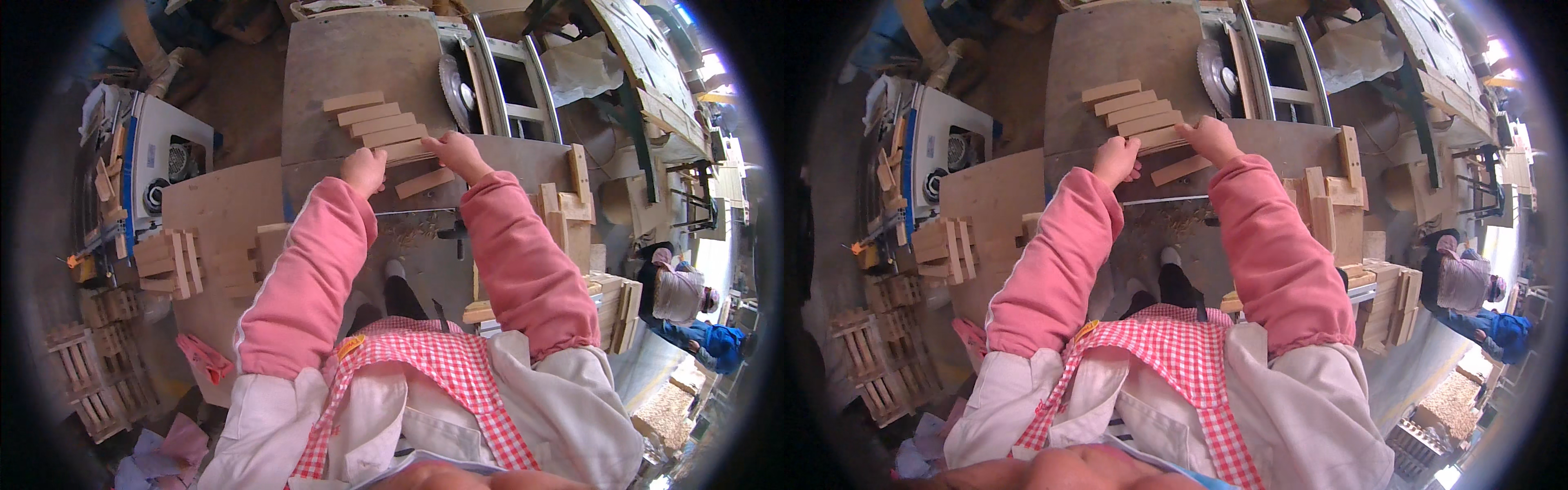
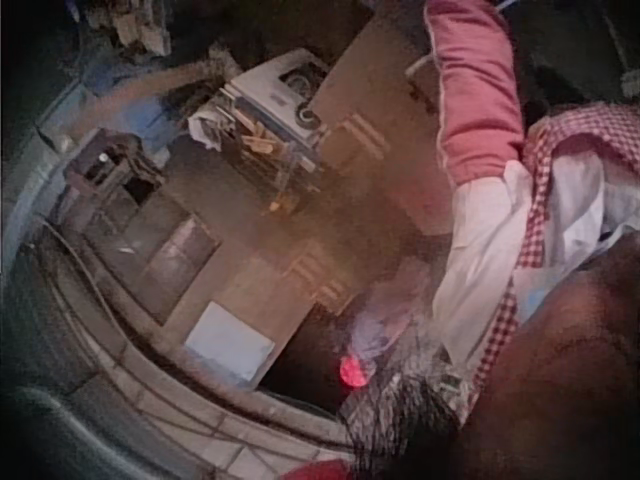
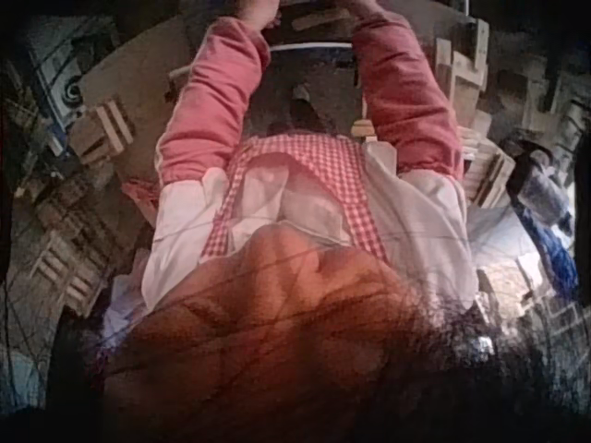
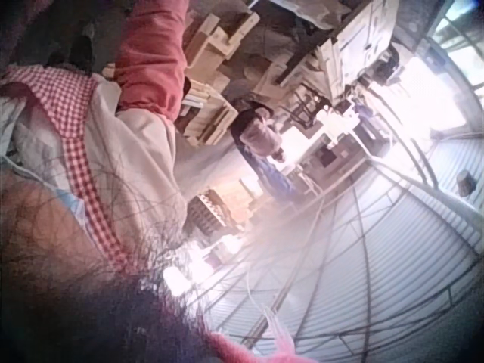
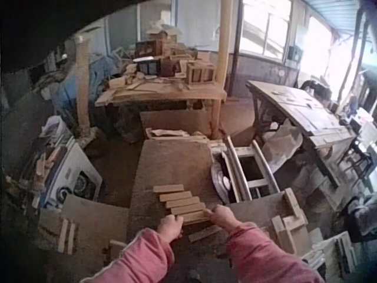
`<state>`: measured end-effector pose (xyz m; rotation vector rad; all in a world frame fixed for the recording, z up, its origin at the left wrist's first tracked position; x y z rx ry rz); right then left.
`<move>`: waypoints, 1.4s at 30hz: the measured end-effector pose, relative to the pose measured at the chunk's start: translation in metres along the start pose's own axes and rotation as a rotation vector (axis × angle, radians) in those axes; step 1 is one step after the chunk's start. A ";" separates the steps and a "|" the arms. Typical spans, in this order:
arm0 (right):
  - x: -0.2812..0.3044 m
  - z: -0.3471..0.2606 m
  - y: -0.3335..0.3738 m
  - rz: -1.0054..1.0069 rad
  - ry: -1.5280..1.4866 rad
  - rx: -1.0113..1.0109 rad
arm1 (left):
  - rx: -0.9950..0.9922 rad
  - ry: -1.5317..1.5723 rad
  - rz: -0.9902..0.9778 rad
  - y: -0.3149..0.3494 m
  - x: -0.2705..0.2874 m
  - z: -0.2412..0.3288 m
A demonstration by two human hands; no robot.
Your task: The person assembles small wooden slats into a slatted block by hand, repeatedly picking up pieces, aligning them, and stacking them on a workbench. The person also handles a thin wooden dowel and a rubber band, inserting the dowel into the block and securing it with the band.
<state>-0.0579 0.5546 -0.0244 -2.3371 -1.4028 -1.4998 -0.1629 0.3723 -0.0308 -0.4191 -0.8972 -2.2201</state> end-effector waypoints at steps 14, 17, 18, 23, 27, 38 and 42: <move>-0.003 0.002 0.046 -0.156 -0.657 0.095 | -0.204 0.386 -0.126 0.025 0.012 -0.025; -0.015 -0.015 0.054 -0.116 -0.603 0.320 | -0.430 0.209 0.023 0.042 0.039 -0.038; -0.022 -0.022 0.055 -0.101 -0.557 0.386 | -0.527 0.116 0.113 0.047 0.049 -0.043; -0.054 -0.052 0.054 0.055 -0.051 0.721 | -0.690 -0.308 0.439 0.054 0.067 -0.065; -0.066 -0.055 0.055 0.161 0.050 0.787 | -0.692 -0.415 0.493 0.051 0.049 -0.072; -0.050 -0.073 0.072 -0.012 -0.035 0.799 | -0.761 -0.333 0.451 0.065 0.046 -0.054; -0.048 -0.095 0.099 -0.139 -0.693 0.653 | -0.439 0.349 0.275 0.097 0.057 -0.063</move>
Point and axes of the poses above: each hand's wrist, its own y-axis away from the middle knuckle, its own x-axis out of the back of the hand, z = x × y, the point moved 3 cm from there along -y, towards the middle knuckle, and after that the axes turned 2 degrees about z, right-handed, at the moved point
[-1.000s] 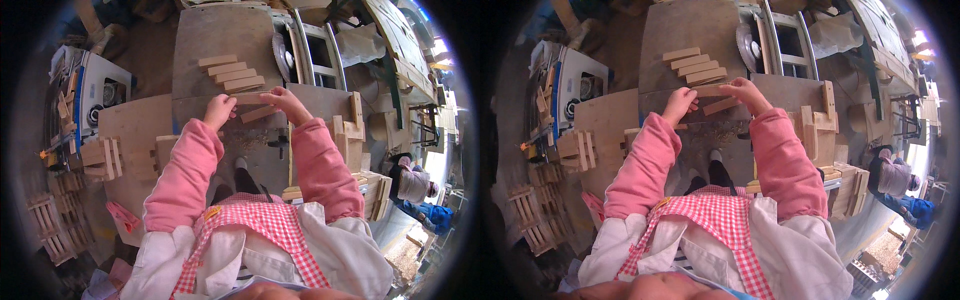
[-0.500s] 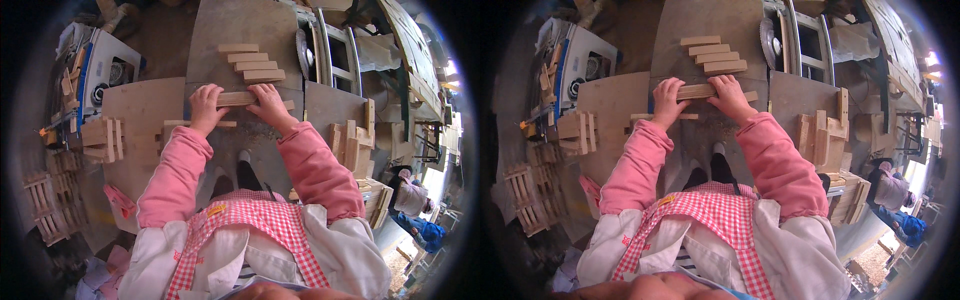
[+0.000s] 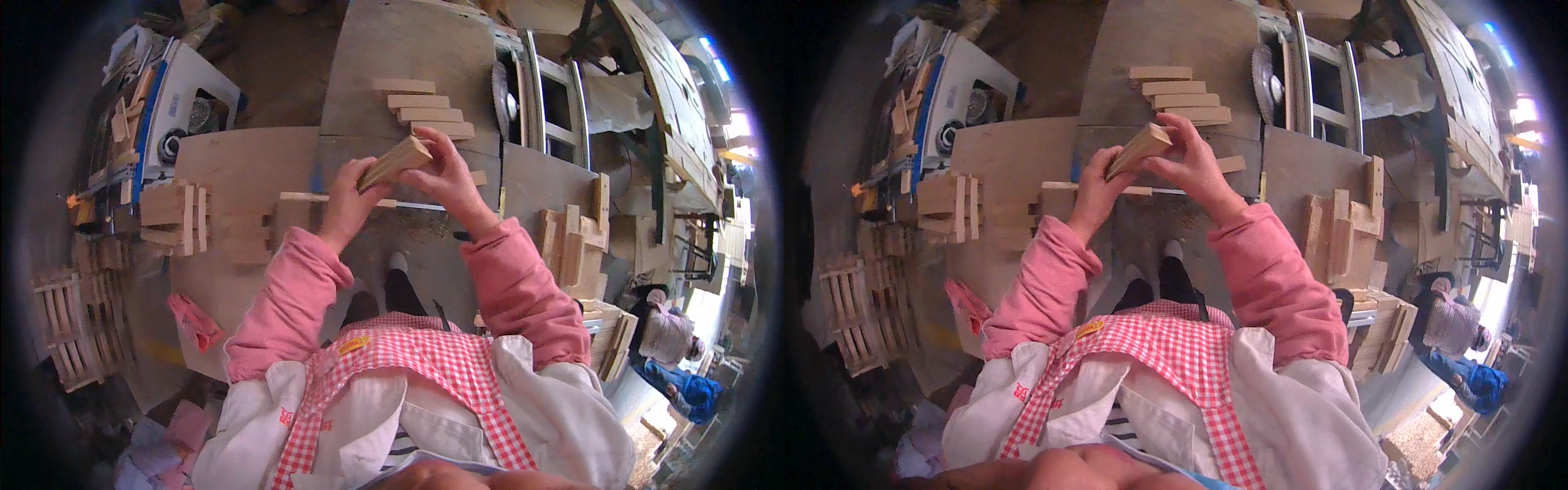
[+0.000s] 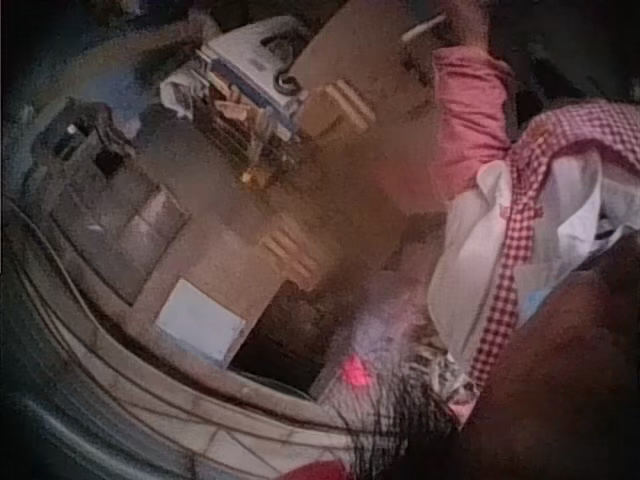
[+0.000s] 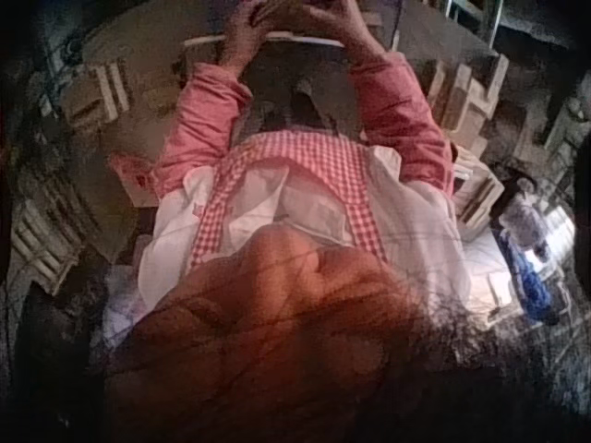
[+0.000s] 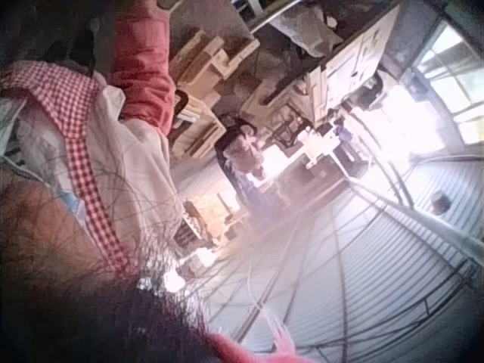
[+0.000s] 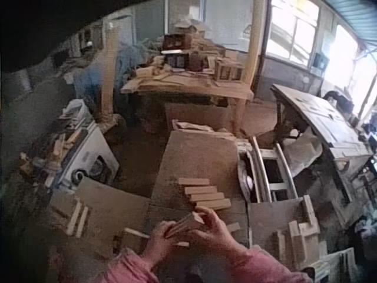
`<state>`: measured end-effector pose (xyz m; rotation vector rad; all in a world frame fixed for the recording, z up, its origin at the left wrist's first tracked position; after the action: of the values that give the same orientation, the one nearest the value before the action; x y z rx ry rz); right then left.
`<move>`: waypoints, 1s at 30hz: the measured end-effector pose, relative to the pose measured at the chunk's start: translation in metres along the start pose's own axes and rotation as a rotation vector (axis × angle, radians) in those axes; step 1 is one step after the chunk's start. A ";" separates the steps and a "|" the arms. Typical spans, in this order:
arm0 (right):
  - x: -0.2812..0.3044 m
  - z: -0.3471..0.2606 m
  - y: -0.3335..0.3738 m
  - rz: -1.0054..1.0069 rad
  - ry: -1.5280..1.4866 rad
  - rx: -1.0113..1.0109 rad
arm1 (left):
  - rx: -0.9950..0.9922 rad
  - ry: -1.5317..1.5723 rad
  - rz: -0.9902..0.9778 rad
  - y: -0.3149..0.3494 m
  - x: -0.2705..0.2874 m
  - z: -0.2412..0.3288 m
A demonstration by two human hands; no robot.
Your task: The person assembles small wooden slats into a slatted block by hand, repeatedly picking up pieces, aligning them, and stacking them on a workbench. The person also handles a thin wooden dowel and a rubber band, inserting the dowel into the block and securing it with the band.
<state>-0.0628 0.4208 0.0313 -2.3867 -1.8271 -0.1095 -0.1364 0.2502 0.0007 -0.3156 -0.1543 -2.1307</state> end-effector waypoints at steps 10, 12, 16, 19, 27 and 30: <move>-0.086 -0.027 0.023 -0.404 -0.004 -0.283 | 0.178 0.156 0.031 0.088 0.074 0.003; -0.103 -0.033 0.030 -0.654 0.178 -0.297 | 0.039 0.098 0.070 0.108 0.101 0.003; -0.150 -0.037 0.028 -0.959 0.250 -0.366 | 0.234 0.276 -0.076 0.142 0.126 -0.019; -0.194 -0.027 0.015 -0.983 0.295 -0.288 | 0.348 0.399 0.144 0.170 0.153 -0.042; -0.291 0.019 -0.065 -0.717 0.045 -0.401 | 0.595 0.820 0.789 0.200 0.214 -0.112; -0.324 0.028 -0.091 -0.772 0.101 -0.394 | 0.577 0.817 0.777 0.188 0.231 -0.131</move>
<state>-0.2364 0.1391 -0.0352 -1.6568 -2.7555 -0.7008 -0.1212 -0.0690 -0.0612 0.7256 -0.1275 -1.2271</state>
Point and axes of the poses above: each hand's wrist, its own y-axis away from the middle knuckle, its own x-axis out of the back of the hand, z = x × y, the point moved 3 cm from there along -y, towards the middle knuckle, and after that the axes turned 2 degrees about z, right-handed, at the moved point
